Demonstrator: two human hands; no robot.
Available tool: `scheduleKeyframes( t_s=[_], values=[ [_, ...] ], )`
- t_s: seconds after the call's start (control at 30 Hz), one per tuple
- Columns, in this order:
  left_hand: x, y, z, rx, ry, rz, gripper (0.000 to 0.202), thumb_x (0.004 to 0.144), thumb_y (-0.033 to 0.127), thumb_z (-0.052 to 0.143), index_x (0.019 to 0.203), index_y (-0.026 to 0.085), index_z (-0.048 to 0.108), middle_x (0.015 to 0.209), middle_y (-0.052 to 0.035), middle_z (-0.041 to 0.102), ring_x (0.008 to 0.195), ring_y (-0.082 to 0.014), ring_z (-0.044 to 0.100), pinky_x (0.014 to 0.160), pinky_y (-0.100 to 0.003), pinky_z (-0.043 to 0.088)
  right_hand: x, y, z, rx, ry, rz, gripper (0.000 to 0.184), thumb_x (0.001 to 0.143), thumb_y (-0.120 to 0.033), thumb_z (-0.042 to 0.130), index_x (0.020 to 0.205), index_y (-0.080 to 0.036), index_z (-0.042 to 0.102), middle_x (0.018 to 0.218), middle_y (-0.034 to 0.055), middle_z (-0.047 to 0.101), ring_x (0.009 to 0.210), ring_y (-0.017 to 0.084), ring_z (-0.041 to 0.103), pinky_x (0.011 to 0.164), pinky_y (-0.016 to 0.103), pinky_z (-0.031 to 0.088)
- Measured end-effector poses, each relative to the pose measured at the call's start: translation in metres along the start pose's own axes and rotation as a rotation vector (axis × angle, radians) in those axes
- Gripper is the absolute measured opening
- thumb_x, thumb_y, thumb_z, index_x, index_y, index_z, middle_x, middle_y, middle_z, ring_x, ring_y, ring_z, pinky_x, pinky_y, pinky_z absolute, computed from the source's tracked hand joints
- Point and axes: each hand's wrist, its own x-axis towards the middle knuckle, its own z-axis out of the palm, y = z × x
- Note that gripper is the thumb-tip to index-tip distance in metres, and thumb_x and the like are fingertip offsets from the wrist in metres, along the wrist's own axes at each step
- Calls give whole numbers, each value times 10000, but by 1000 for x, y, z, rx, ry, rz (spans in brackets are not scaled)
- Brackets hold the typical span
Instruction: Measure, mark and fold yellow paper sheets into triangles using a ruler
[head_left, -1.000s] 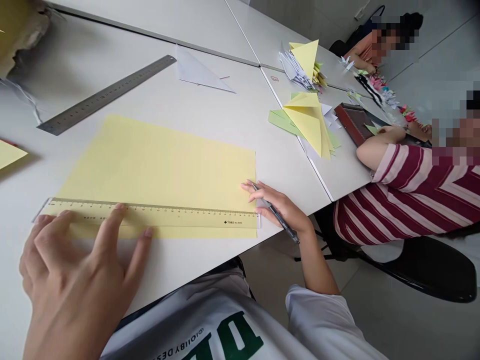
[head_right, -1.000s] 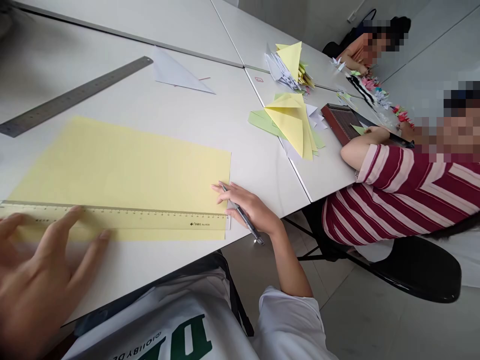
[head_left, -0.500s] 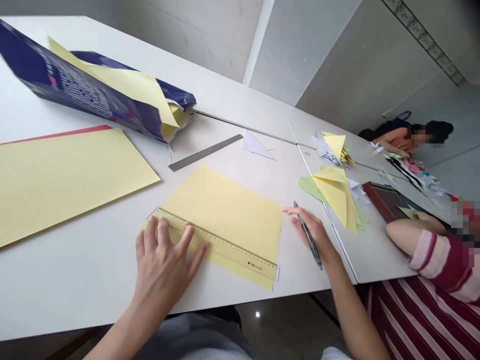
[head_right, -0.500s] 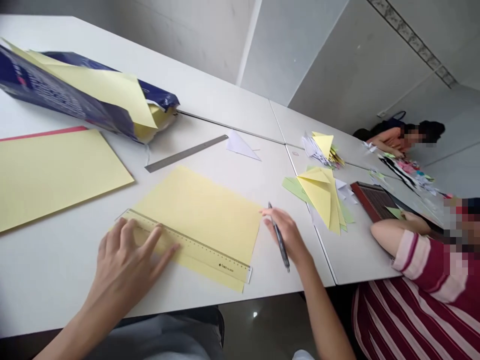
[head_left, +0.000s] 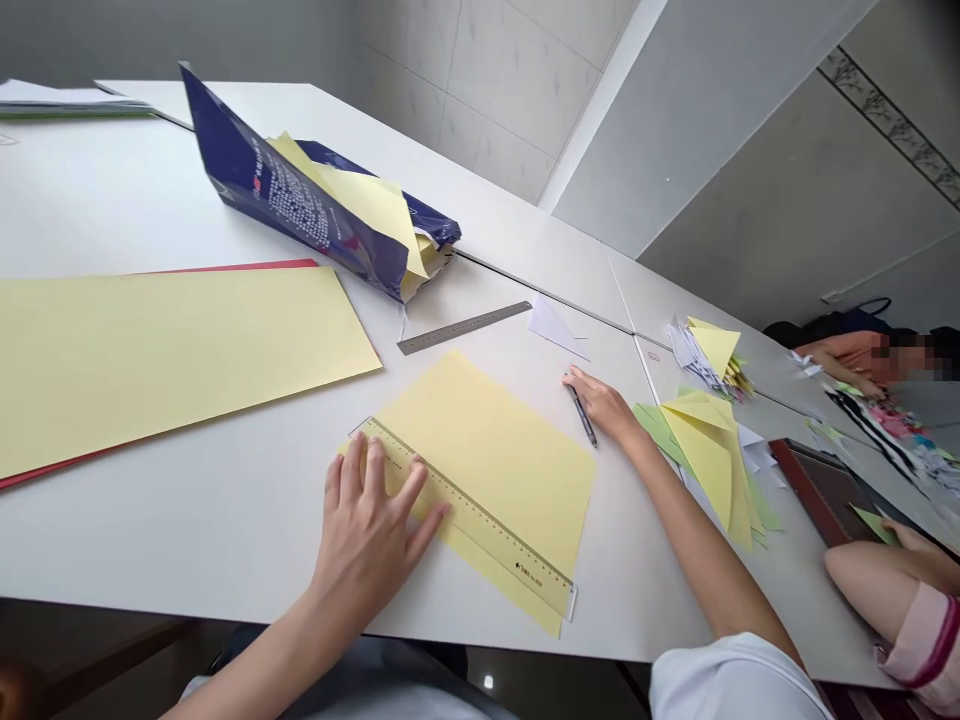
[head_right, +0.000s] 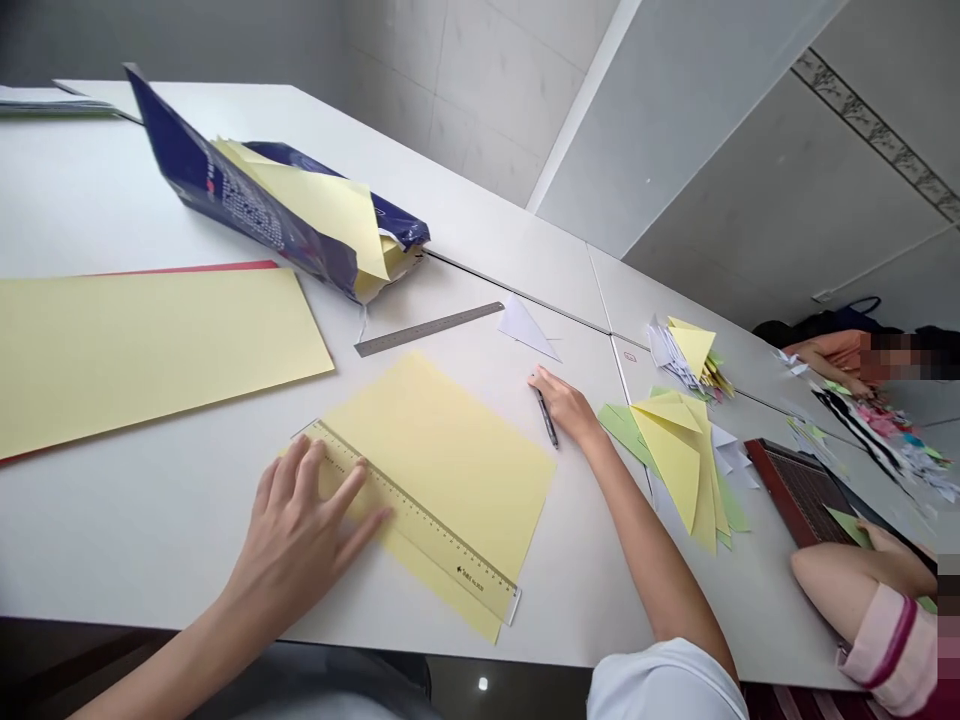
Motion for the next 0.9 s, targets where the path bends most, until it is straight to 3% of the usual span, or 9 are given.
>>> scheduleKeyframes(
  t_s=[0.1,0.17,0.33,0.47,0.6,0.77,0.9],
  values=[
    [-3,2,0,-15,-1,-23,371,861,447,583,1056,143,669,1253,-259,476,1280,-486,434,959,-624,459,15,-22,11,53,79,39,394,889,-238,425,1243,-228,597,1371,115,588,1227,273,586,1034,482,464],
    [-4,3,-1,-27,-9,-37,357,864,434,585,1057,145,668,1259,-260,472,1287,-489,431,972,-627,450,30,-47,28,123,95,47,419,919,-318,415,1294,-193,556,1243,137,660,1136,260,636,1000,472,492],
    [-6,6,-2,-68,-38,-87,358,870,444,573,1068,161,665,1269,-247,479,1311,-490,411,1000,-638,429,70,-104,70,312,-52,34,421,843,-421,575,1181,-177,631,992,80,731,846,178,695,788,323,573],
    [-7,8,-3,-106,-52,-122,358,881,457,547,1062,172,666,1267,-237,496,1321,-479,407,1016,-636,421,83,-120,76,392,-147,15,400,804,-481,632,1020,-152,701,807,51,721,732,182,682,682,306,568],
    [-7,9,-5,-114,-65,-137,380,886,479,534,1061,168,665,1270,-239,504,1320,-479,412,1021,-637,419,69,-127,63,432,-132,-62,308,841,-464,603,878,-186,732,981,58,737,929,221,692,812,340,571],
    [-9,10,-4,-123,-66,-150,395,886,493,532,1051,164,676,1268,-240,508,1314,-482,420,1021,-635,420,22,-129,48,442,-143,-215,269,928,-290,512,1065,-293,743,1148,-10,731,1114,209,675,988,386,522],
    [-11,11,-1,-113,-40,-150,482,885,495,542,1197,142,642,1295,-260,479,1321,-481,408,1034,-631,406,-14,-121,52,298,-104,-485,412,951,-136,426,1174,-347,700,1262,-30,672,1301,214,557,1080,459,455]
  ],
)
